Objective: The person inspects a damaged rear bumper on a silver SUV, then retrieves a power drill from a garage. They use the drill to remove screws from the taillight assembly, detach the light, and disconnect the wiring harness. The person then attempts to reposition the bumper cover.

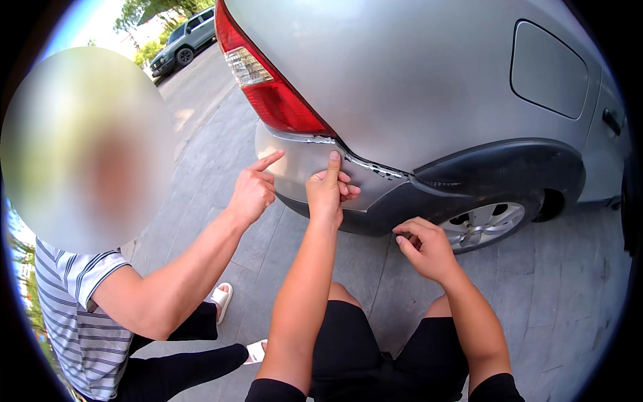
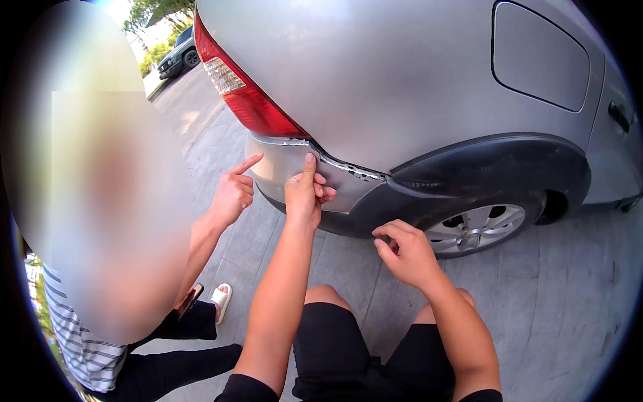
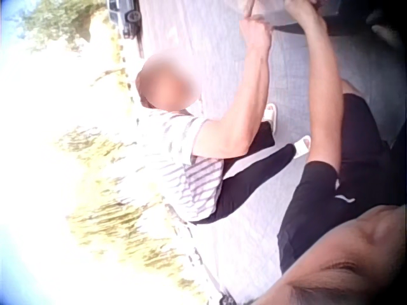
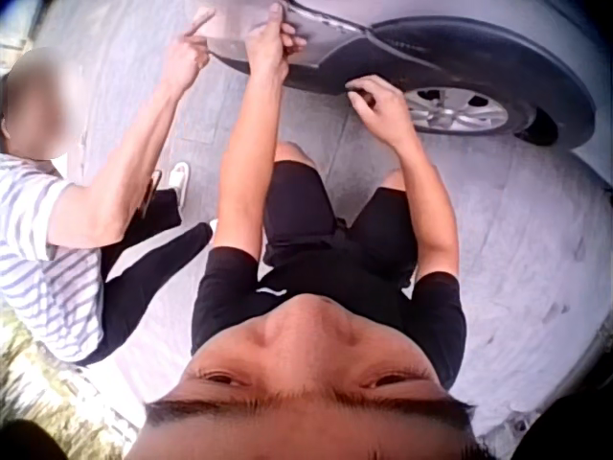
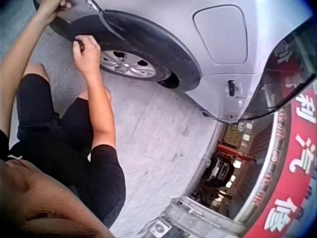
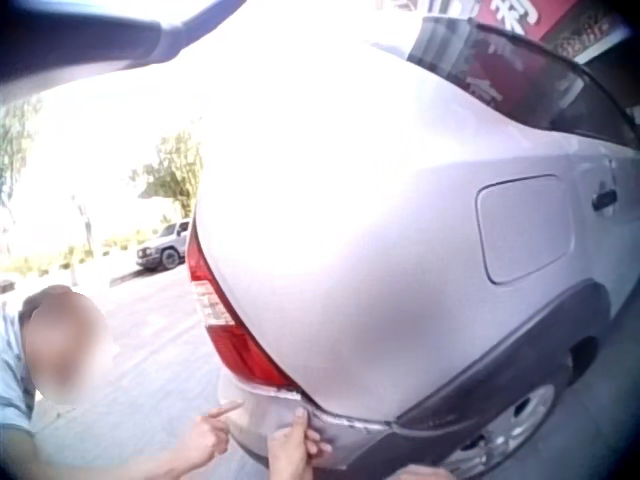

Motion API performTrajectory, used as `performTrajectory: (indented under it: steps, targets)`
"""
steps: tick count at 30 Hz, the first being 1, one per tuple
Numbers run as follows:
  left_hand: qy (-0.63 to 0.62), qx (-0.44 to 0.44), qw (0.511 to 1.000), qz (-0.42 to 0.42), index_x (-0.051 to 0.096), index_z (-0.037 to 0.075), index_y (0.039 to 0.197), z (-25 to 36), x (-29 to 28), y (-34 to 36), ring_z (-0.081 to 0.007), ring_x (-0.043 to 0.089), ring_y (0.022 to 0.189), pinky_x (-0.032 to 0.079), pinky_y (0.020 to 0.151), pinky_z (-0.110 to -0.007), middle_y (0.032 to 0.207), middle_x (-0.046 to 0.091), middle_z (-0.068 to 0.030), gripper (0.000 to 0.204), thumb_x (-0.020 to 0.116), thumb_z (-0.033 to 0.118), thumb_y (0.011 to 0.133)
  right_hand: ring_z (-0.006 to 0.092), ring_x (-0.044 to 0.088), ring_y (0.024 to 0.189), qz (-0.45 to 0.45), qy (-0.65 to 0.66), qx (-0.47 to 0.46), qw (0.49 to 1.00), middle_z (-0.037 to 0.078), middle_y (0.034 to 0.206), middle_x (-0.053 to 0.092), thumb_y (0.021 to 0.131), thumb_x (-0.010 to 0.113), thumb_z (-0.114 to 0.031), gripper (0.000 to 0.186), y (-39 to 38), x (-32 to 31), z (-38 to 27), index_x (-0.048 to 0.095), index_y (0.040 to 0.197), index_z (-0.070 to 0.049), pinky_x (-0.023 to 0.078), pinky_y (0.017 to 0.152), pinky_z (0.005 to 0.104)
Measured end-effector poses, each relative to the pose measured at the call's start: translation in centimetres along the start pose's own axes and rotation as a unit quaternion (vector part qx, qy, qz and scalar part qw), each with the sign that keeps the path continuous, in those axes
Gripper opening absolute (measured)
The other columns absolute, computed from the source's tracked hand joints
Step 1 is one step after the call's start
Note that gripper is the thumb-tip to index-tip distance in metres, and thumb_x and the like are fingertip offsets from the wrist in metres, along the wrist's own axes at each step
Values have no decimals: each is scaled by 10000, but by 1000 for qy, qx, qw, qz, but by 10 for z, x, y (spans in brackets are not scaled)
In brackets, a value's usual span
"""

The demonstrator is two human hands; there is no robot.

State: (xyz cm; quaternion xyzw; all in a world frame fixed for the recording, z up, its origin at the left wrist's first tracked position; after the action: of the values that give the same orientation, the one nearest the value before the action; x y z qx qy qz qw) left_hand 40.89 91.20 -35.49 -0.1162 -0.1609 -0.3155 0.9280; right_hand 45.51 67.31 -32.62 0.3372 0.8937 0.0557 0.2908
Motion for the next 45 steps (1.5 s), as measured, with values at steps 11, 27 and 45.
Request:
performTrajectory:
  steps: [11,27,45]
  targets:
    - [292,409,850,158,596,-7,1148,93,-2,-47,-151,609,753,496,633,-291,1076,616,-120,424,786,262,881,140,608,625,-60,47,143,987,75,900,650,880,675,-119,187,-47,23,98,703,1034,-15,477,597,284]
    - [556,569,594,120,661,152,1282,110,8,-55,-231,545,955,484,835,-350,1196,557,-103,455,748,353,884,157,637,703,-178,86,127,972,80,976,661,869,706,-122,246,-101,45,69,683,1096,-31,518,633,282]
    - [605,478,633,68,604,99,1337,109,18,-49,-153,411,699,391,634,-287,842,457,-31,538,743,226,833,202,659,749,-220,58,176,958,114,977,674,858,723,-168,306,-117,56,119,673,1120,-18,541,658,315]
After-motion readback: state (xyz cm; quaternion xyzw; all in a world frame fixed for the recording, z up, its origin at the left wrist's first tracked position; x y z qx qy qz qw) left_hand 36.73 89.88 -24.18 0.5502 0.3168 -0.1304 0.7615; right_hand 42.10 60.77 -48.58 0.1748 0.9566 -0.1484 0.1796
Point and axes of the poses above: each hand's wrist, its own y-axis towards the middle knuckle, its own x-axis out of the palm, z = x × y, the point moved 10 cm from there along y, towards the middle knuckle
